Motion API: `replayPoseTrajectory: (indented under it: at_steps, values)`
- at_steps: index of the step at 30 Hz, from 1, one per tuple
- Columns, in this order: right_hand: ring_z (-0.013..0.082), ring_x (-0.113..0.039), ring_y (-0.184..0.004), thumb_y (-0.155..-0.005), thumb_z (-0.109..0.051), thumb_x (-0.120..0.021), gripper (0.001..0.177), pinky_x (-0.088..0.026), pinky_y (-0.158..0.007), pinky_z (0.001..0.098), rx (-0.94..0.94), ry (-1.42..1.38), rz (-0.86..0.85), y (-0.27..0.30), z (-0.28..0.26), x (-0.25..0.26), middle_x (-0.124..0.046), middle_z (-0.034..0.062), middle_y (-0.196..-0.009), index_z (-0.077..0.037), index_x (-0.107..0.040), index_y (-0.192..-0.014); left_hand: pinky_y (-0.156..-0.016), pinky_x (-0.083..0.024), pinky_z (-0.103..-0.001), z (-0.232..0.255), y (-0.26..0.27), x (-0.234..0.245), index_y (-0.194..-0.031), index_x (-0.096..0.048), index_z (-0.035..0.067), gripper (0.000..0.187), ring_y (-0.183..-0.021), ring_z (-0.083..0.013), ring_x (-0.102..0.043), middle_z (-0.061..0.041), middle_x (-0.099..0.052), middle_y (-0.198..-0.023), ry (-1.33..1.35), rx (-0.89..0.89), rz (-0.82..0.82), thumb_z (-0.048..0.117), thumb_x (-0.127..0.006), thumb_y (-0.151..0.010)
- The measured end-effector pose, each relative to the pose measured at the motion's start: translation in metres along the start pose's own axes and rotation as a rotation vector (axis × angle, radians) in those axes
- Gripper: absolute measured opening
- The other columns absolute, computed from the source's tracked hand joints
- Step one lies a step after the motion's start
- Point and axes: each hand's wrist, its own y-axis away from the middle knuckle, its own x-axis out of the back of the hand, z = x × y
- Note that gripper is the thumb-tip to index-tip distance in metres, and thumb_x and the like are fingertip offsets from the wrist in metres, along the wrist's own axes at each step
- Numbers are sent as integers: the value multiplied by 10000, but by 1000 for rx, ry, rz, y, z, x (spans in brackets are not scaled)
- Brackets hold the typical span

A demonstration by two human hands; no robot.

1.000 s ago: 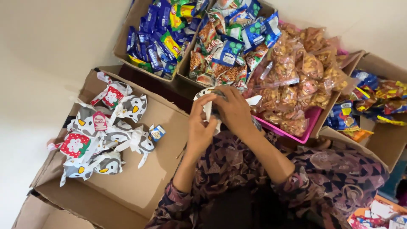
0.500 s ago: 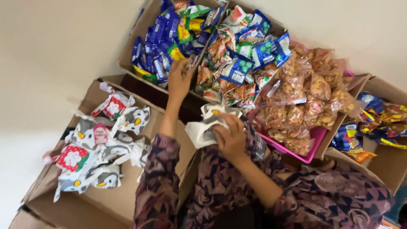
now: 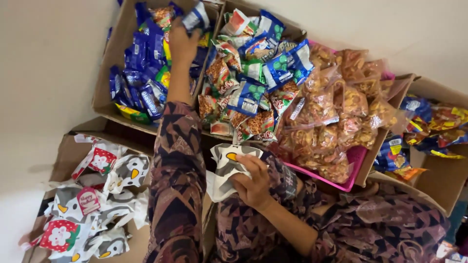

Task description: Packing individual snack packets into small decorative paper bags for gifts or souvenirs.

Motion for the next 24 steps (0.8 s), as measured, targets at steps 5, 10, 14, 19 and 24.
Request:
replayPoseTrajectory:
  at_steps: [5, 10, 14, 19, 24]
  values:
    - [352, -500, -1234, -1091, -246, -506, 166, -507, -1083, 498, -13, -18, -4, 2, 2, 1, -523, 120, -1429, -135, -620, -1045, -547, -398, -344, 34, 56, 45, -948, -594, 87, 194, -664, -152, -519, -34, -564, -810, 103, 63, 56, 200, -750, -962]
    - [354, -497, -1243, -1085, -297, -508, 206, -500, -1086, 498, -14, -25, -13, 1, 0, 3, -538, 125, -1405, -137, -630, -1039, -843, -564, -320, 119, 153, 138, -1238, -686, 124, 305, -1003, -191, -712, -41, -757, -1143, 273, 258, -165, 225, -691, -951]
    - [353, -510, -1240, -1075, -264, -531, 185, -496, -1086, 482, -9, -20, 2, -2, -2, 3, -552, 119, -1385, -131, -629, -993, -924, -595, -378, 129, 199, 148, -1239, -590, 87, 408, -1109, -251, -716, -88, -718, -1241, 348, 432, -576, 190, -754, -880]
    - [380, -557, -1178, -1044, -223, -601, 142, -525, -1021, 486, -12, -2, -25, -30, -12, 7, -592, 137, -1345, -119, -665, -973, -975, -523, -474, 150, 186, 175, -1613, -251, 206, 1034, -1253, -272, -605, -85, -584, -1462, 128, 438, -748, 358, -835, -774]
    - [399, -643, -1016, -890, -131, -794, 54, -525, -910, 531, -118, -205, 155, -98, -8, -11, -697, 144, -1133, -115, -745, -902, -861, -560, -443, 84, 152, 174, -1362, -648, 114, 424, -1009, -365, -712, -177, -735, -1114, 245, 47, -182, 254, -767, -980]
